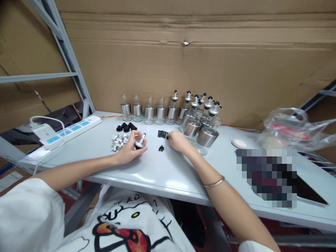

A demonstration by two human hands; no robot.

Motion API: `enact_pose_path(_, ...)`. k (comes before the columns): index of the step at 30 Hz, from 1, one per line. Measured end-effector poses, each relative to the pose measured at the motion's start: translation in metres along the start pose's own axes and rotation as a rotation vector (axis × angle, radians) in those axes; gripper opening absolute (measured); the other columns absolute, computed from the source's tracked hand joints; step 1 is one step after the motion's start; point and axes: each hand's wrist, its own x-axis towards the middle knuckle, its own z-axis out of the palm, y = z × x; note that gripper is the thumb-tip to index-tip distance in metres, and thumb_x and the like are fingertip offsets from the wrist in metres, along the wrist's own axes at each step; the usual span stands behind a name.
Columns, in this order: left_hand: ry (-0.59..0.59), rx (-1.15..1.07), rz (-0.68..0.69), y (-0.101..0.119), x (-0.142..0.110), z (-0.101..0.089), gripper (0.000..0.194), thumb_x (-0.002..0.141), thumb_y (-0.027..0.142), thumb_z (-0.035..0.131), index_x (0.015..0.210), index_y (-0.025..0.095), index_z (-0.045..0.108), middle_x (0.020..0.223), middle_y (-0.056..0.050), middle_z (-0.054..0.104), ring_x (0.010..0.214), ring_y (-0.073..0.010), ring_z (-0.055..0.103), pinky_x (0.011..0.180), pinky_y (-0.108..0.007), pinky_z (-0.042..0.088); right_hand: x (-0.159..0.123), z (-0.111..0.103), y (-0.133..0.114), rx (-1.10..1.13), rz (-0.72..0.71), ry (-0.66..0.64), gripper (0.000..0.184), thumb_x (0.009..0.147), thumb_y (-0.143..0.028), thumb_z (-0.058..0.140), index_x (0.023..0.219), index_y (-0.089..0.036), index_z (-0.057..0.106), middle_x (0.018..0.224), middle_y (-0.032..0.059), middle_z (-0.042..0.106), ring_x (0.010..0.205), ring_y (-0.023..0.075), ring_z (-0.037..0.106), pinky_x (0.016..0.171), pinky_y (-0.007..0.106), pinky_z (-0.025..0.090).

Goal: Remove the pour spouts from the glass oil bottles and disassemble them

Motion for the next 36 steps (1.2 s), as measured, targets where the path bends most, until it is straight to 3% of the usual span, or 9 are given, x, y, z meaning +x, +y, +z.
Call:
enact_pose_path(8,0.002,-0.050,-0.023,0.002,0.000,0.000,0.039,0.080,0.037,0.062,0.093,0.024,0.028,0.090,0.004,0.046,0.055,-0.0037,0.048,0.046,-0.018,0.044,0.000,-0.003,-0.004,0.076,-0.014,0.156,0.033,0.091,-0.013,0.041,0.113,-0.013,0.065,0.116,0.0124,0.066,0.108,0.0244,0.062,0.095,0.034,0.045)
enact_pose_path(10,-0.036,-0.044,-0.029,0.002,0.000,-0.002,0.036,0.081,0.041,0.061,0.091,0.022,0.032,0.088,0.004,0.046,0.053,-0.0034,0.050,0.049,-0.019,0.043,-0.004,-0.008,-0.010,0.179,-0.127,0.279,0.031,0.094,-0.021,0.041,0.116,-0.014,0.062,0.113,0.0113,0.067,0.101,0.0219,0.063,0.091,0.033,0.047)
enact_pose_path(13,-0.114,-0.023,-0.019,0.004,0.000,-0.003,0.037,0.082,0.050,0.058,0.090,0.018,0.041,0.084,0.003,0.048,0.052,-0.0045,0.051,0.053,-0.021,0.043,-0.012,-0.012,-0.022,0.349,-0.436,0.423,0.030,0.096,-0.028,0.041,0.118,-0.017,0.059,0.105,0.0093,0.066,0.093,0.0189,0.062,0.086,0.032,0.049)
enact_pose_path(15,-0.134,-0.022,-0.010,0.003,0.001,-0.004,0.044,0.081,0.058,0.056,0.093,0.017,0.045,0.083,0.002,0.050,0.052,-0.0050,0.051,0.054,-0.022,0.042,-0.018,-0.013,-0.031,0.393,-0.581,0.426,0.029,0.097,-0.030,0.040,0.118,-0.020,0.058,0.105,0.0083,0.066,0.094,0.0183,0.062,0.086,0.032,0.048)
enact_pose_path(17,-0.139,-0.040,-0.012,0.002,0.002,-0.004,0.050,0.080,0.064,0.052,0.096,0.017,0.046,0.082,0.002,0.051,0.049,-0.0053,0.051,0.052,-0.022,0.041,-0.022,-0.013,-0.038,0.413,-0.635,0.412,0.028,0.098,-0.030,0.039,0.116,-0.021,0.058,0.105,0.0078,0.066,0.096,0.0178,0.061,0.087,0.031,0.047)
enact_pose_path(26,-0.183,-0.054,-0.004,-0.001,0.001,-0.003,0.049,0.083,0.064,0.048,0.095,0.017,0.044,0.072,0.004,0.052,0.046,-0.0063,0.052,0.050,-0.020,0.039,-0.028,-0.016,-0.046,0.300,-0.649,0.387,0.029,0.099,-0.031,0.030,0.095,-0.018,0.055,0.083,0.0066,0.059,0.076,0.0170,0.055,0.071,0.027,0.042)
enact_pose_path(31,-0.175,0.006,0.002,-0.002,0.002,-0.002,0.046,0.084,0.061,0.051,0.097,0.017,0.045,0.071,0.005,0.052,0.046,-0.0063,0.051,0.051,-0.021,0.039,-0.031,-0.017,-0.050,0.305,-0.560,0.329,0.026,0.096,-0.027,0.028,0.081,-0.020,0.047,0.072,0.0022,0.054,0.064,0.0141,0.049,0.063,0.025,0.037)
enact_pose_path(36,-0.178,0.016,0.005,-0.002,0.002,-0.002,0.043,0.083,0.057,0.054,0.098,0.017,0.047,0.074,0.005,0.050,0.048,-0.0054,0.050,0.051,-0.020,0.039,-0.032,-0.018,-0.053,0.455,-0.430,0.269,0.039,0.095,-0.039,0.028,0.063,-0.021,0.039,0.053,-0.0028,0.043,0.049,0.0108,0.041,0.054,0.023,0.033)
